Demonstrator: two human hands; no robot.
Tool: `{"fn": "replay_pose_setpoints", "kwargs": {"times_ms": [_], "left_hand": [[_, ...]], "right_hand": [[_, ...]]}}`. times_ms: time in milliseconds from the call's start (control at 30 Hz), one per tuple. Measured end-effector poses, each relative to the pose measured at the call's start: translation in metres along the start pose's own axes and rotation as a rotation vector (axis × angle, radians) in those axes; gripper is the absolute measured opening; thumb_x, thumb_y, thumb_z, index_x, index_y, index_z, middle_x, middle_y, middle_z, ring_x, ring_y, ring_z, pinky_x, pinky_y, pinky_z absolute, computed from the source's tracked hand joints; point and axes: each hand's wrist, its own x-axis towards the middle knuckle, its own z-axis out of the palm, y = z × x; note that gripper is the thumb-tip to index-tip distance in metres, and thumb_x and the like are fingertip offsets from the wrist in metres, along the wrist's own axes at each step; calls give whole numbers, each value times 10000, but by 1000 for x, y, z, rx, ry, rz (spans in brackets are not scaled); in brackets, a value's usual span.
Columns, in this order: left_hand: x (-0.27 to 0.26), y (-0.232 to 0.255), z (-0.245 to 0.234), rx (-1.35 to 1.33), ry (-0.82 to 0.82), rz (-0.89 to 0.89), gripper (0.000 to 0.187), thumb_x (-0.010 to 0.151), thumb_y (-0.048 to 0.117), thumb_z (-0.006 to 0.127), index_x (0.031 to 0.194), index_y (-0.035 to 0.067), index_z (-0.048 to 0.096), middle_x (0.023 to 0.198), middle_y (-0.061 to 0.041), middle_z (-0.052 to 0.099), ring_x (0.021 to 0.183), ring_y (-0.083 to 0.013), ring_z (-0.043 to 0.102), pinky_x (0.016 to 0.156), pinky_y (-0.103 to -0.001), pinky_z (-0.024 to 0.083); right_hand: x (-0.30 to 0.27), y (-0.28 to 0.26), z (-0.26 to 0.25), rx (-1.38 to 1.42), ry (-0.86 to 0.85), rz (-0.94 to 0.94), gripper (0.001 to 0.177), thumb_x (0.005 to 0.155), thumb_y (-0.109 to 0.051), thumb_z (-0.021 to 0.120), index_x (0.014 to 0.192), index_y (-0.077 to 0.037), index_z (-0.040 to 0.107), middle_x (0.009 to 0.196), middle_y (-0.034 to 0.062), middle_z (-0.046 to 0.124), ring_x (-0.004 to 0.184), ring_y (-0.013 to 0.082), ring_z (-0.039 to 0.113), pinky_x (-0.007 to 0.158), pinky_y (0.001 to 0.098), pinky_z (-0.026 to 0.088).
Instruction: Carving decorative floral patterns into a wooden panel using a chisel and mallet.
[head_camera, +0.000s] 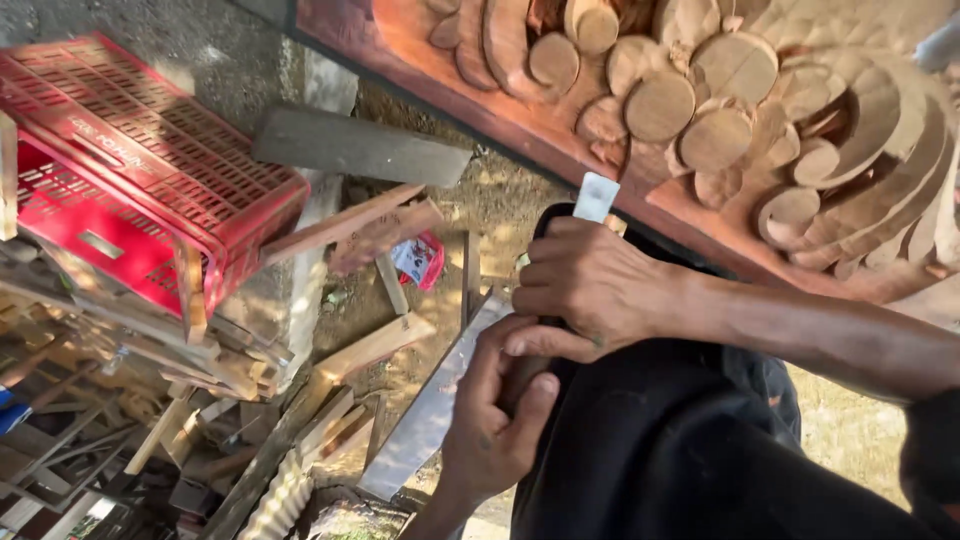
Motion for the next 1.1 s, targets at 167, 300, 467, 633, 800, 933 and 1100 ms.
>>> {"fn": "replay_pose_setpoints", "kwargs": {"times_ms": [167,300,467,633,800,933,1100], "left_hand": [[6,-1,-7,155,109,-189,396,1008,197,606,1369,49,538,714,15,458,624,-39,364,556,-245,301],[10,4,-10,190,69,-128,282,1062,219,578,1252,12,605,728,24,467,660,-46,404,583,-254,344],[20,14,-7,286,89,-206,261,1048,243,571,1165,14,613,755,9,519,670,-61,430,591,-262,380],[28,45,2,268,34,-209,260,1062,214,535,1222,9,547,859,-34,562,768,-84,493,692,-291,455],[31,57,17,491,57,-148,290,1055,228,516,1256,19,531,871,-42,618,821,-76,617,738,-304,495],[24,17,13,279,104,-238,273,1045,233,551,1208,13,550,833,-51,591,772,-93,511,704,-308,465],[22,-23,4,230,111,-95,252,1067,239,583,1157,5,559,824,-9,539,750,-77,468,673,-281,427]], "right_hand": [[7,26,3,138,-52,38,524,977,-465,613,611,-105,509,587,69,497,614,321,536,620,453,389],[-2,29,9,118,-28,43,493,989,-417,588,615,-105,512,581,75,493,597,322,527,600,455,379],[1,27,0,141,19,64,430,1031,-355,531,682,-105,515,636,67,512,613,307,521,601,444,367],[-2,29,2,204,50,95,443,1029,-355,514,667,-100,499,638,75,504,615,317,515,602,446,362],[-7,33,1,264,108,82,406,1057,-291,484,700,-102,528,665,67,513,629,312,519,616,446,368],[-12,40,8,234,77,40,372,1028,-279,530,698,-109,556,654,50,516,604,291,521,593,432,370],[-13,45,15,151,3,5,369,989,-288,577,661,-120,549,617,48,487,577,281,521,575,425,371]]}}
